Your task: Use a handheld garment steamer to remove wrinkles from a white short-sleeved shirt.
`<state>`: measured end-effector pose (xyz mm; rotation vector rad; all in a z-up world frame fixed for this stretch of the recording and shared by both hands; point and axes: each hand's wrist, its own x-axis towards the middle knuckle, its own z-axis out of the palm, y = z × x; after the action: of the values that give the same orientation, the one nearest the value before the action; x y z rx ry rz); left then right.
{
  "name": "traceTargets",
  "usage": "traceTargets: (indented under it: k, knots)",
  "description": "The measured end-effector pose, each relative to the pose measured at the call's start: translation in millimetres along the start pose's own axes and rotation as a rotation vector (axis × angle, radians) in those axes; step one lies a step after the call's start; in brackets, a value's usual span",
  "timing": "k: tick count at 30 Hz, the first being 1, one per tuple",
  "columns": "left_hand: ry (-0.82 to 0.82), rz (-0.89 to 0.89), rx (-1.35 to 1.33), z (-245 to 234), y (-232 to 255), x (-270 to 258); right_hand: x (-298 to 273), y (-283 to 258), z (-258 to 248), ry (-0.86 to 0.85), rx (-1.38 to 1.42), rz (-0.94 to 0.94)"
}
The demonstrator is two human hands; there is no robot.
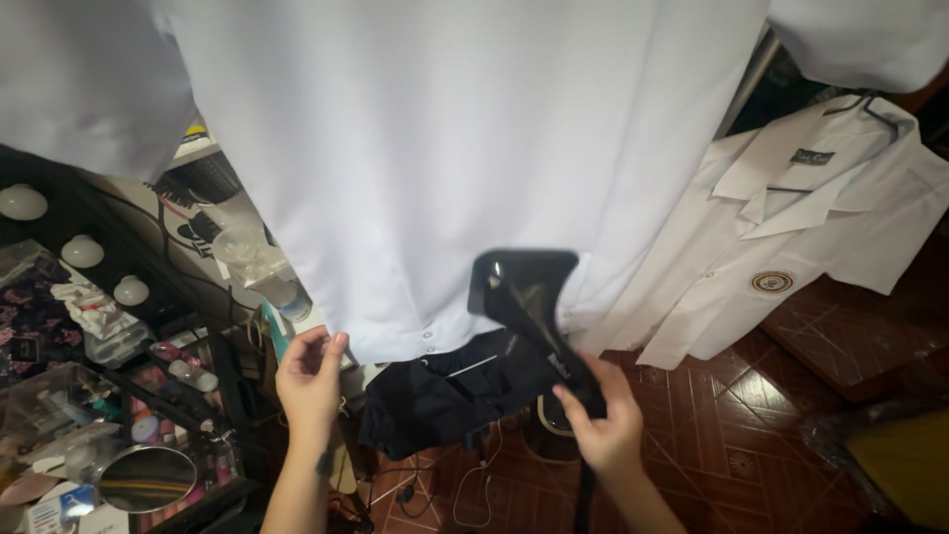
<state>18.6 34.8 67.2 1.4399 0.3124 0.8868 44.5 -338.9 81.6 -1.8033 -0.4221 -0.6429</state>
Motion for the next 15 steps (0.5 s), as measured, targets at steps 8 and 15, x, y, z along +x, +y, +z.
traceTargets:
  k: [8,15]
  knots:
    - [0.011,0.029,-0.043,-11,-1,1,-26,14,6,-0.181,-0.186,0.243]
    - [-0.010,-0.010,-0.064,-17,-3,-2,-3,-18,34,-0.176,-0.012,-0.113]
